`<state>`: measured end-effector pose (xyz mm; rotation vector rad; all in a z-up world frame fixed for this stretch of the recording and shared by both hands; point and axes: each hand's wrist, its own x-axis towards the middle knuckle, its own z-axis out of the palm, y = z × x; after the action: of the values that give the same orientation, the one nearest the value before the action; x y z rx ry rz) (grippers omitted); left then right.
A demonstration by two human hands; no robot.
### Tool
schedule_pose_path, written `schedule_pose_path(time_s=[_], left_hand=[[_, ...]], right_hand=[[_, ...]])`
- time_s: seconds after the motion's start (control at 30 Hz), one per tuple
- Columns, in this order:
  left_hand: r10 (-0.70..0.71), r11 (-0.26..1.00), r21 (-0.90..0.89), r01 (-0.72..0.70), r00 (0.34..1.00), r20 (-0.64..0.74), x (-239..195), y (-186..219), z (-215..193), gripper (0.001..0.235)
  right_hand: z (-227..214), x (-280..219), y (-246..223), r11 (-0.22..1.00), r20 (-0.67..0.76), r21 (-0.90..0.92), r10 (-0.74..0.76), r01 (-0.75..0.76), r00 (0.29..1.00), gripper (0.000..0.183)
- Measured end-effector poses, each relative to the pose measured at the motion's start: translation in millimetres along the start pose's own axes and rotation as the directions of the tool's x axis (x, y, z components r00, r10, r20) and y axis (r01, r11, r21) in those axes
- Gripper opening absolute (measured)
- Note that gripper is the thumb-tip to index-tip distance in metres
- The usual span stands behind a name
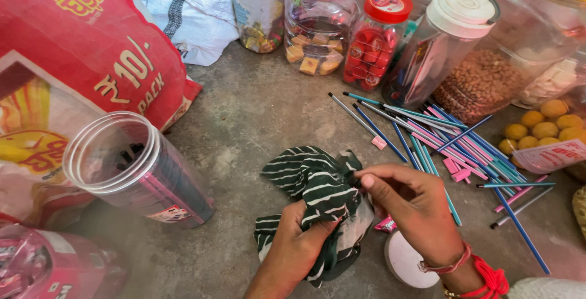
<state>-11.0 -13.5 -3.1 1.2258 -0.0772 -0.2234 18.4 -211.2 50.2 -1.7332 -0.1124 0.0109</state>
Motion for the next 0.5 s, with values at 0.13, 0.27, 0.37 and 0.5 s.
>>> schedule_pose_path(time_s=[0.13, 0.27, 0.37, 0.5], left_hand=[[0.107, 0.989, 0.101, -0.110, 0.993, 0.040, 0, 5, 0, 0.018], [0.079, 0.971, 0.221, -0.088, 0.996, 0.049, 0, 15, 3, 0.019], [0.082, 0.912, 0.398, -0.097, 0.995, 0.054, -2, 21, 4, 0.017], [0.082, 0.871, 0.477, -0.118, 0.992, 0.095, -3, 24, 0, 0.021]], right_hand=[[2, 3, 2, 0.996, 0.066, -0.003, 0.091, -0.091, 0.994, 0.019], [2, 6, 14, 0.970, 0.126, 0.018, 0.238, -0.242, 0.963, 0.015], [-7, 9, 25, 0.991, 0.039, -0.122, 0.065, -0.060, 0.997, 0.012], [-62, 26, 22, 0.996, -0.429, -0.030, 0.064, -0.085, 0.901, 0.010]])
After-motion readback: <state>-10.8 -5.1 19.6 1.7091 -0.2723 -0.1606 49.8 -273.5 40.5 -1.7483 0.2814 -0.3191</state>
